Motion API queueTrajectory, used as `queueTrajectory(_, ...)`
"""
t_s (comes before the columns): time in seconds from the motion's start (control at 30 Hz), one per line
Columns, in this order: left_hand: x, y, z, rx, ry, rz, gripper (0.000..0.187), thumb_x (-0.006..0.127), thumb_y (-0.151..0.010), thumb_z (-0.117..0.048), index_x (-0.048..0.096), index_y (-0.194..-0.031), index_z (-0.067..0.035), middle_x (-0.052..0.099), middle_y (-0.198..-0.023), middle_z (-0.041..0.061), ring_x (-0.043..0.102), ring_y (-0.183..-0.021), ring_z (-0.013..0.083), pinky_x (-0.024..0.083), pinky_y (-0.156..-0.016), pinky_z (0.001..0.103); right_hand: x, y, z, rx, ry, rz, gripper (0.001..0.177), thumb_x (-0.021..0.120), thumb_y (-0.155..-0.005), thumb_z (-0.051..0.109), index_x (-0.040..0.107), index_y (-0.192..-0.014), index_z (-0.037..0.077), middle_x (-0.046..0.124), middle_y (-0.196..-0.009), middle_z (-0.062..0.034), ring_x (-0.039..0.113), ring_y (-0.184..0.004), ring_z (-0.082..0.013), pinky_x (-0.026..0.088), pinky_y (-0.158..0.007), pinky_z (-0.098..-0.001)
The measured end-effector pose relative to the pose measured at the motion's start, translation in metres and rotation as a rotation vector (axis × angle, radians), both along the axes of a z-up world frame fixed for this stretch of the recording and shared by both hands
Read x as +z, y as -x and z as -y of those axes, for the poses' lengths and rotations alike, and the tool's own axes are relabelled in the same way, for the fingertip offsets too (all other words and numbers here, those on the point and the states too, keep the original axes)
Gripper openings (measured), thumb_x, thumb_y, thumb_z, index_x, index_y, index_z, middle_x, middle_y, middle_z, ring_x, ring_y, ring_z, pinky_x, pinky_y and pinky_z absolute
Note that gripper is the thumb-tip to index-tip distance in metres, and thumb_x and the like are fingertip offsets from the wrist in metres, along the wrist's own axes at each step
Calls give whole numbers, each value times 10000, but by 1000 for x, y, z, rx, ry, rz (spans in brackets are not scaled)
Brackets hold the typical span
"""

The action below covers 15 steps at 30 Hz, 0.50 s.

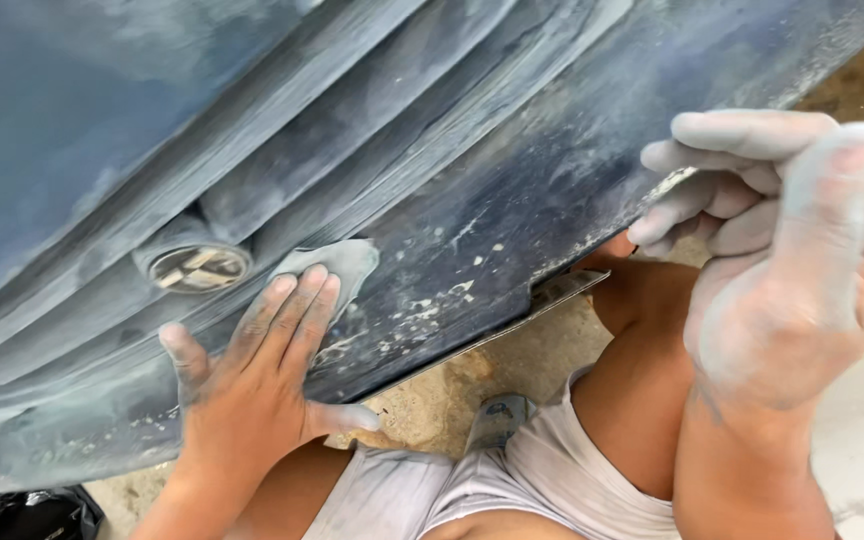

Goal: The person scrubs the front bumper and grille of a dark blue car using a small gray cloth. They repeatedly rub the surface around the emblem and headlight area, focusing on removing dirt and grime.

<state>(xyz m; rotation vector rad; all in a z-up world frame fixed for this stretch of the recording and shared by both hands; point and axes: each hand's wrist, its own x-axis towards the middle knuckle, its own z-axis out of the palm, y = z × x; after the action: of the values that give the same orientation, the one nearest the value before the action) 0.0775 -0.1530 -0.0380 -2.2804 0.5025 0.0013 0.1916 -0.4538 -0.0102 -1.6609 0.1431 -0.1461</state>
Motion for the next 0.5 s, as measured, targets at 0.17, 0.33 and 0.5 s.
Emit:
queueTrajectory(0.17, -10, -83, 65, -161, 226, 88, 1483, -110, -743, -1271, 239, -1732, -222, 150, -1760, -54, 78, -1604, 139, -166, -1242, 599, 15, -7, -7, -164, -129, -231, 775, 323, -811, 708, 680, -1047, 62, 761, -930, -111, 697, -610, -173, 558, -493, -238)
queueTrajectory(0.33, 16, -114, 105, -114, 709, -251, 1228, 101, -879, -898, 243, -1719, -14, 150, -1743, 53, 67, -1578, 198, 79, -1228, 664, 15, -6, -5, -87, -112, -136, 779, 279, -903, 656, 677, -1058, 5, 748, -923, -155, 693, -623, -199, 576, -613, -221)
queueTrajectory(0.5, 3, -35, 33, -73, 247, -35, 1318, -157, -783, -1070, 111, -1707, -169, 42, -1750, 14, -39, -1580, 189, -229, -1199, 610, 7, -3, 20, -24, -141, -164, 739, 291, -981, 579, 659, -1118, -47, 720, -985, -187, 685, -658, -231, 564, -573, -279)
